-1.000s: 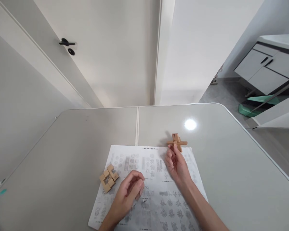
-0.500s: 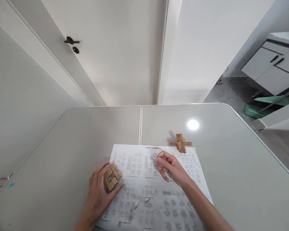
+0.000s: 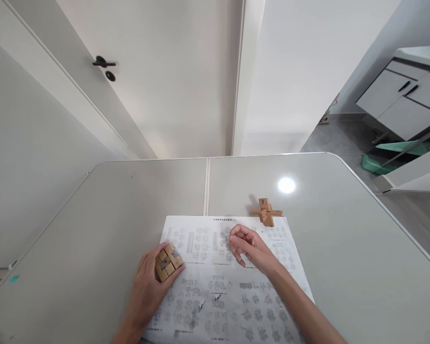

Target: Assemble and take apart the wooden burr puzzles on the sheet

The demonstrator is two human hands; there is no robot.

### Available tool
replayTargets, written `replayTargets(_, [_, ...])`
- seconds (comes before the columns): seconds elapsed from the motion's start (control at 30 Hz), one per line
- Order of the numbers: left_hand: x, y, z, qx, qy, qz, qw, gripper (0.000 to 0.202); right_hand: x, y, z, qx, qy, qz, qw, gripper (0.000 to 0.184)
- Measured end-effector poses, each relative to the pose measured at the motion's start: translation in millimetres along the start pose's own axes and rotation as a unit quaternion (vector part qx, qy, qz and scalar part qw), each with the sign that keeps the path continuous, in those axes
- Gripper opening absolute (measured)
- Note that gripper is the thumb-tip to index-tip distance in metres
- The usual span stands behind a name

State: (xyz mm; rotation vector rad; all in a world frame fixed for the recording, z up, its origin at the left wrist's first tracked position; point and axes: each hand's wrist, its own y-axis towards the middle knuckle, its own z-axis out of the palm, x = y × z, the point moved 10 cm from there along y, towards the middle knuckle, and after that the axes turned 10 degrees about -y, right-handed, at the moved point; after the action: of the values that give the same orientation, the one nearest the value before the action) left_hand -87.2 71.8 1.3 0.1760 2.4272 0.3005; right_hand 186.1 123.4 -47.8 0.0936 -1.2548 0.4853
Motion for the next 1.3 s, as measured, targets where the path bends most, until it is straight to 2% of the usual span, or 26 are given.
replayTargets(0.13, [-25,6,14.7,0.03,-0.064,0.026,0.997,0.062,2,0,1,-0.001,-0.005,-0.004,1.0,0.029])
replayTargets(0.33, [-73,20,57.3,0.14,-0.167,0.055,0.974,0.07,1,1,1,0.005,-0.01,-0.011,1.0,0.028])
replayTargets(0.43, [-90,25,76.3,0.178,-0.177,0.089,0.964,0.072,1,1,1,0.011,-0.015,-0.012,1.0,0.028])
replayTargets(0.53, [-96,27,92.1,0.204,-0.152,0.11,0.961,0.076,3,2,2,0.017,-0.029,-0.016,0.999,0.028])
replayTargets(0.63, [-96,28,99.1,0.211,-0.125,0.117,0.962,0.079,5,2,3,0.017,-0.042,-0.027,0.999,0.027])
replayTargets(0.87, [-84,29,87.6,0.198,-0.114,0.116,0.967,0.093,8,-5,12,0.004,-0.172,-0.061,0.983,0.027])
replayTargets(0.97, [-77,31,79.6,0.186,-0.11,0.111,0.97,0.099,10,-10,13,-0.019,-0.289,-0.084,0.953,0.02])
replayTargets(1.07, [-73,33,74.3,0.181,-0.115,0.109,0.971,0.093,14,-13,18,-0.018,-0.416,-0.118,0.902,0.014])
replayTargets(1.2, [-72,33,73.1,0.182,-0.113,0.113,0.97,0.084,22,-19,26,-0.007,-0.531,-0.182,0.827,0.026])
replayTargets(1.3, [-72,33,74.5,0.187,-0.11,0.113,0.97,0.074,22,-20,32,0.008,-0.586,-0.209,0.783,0.036])
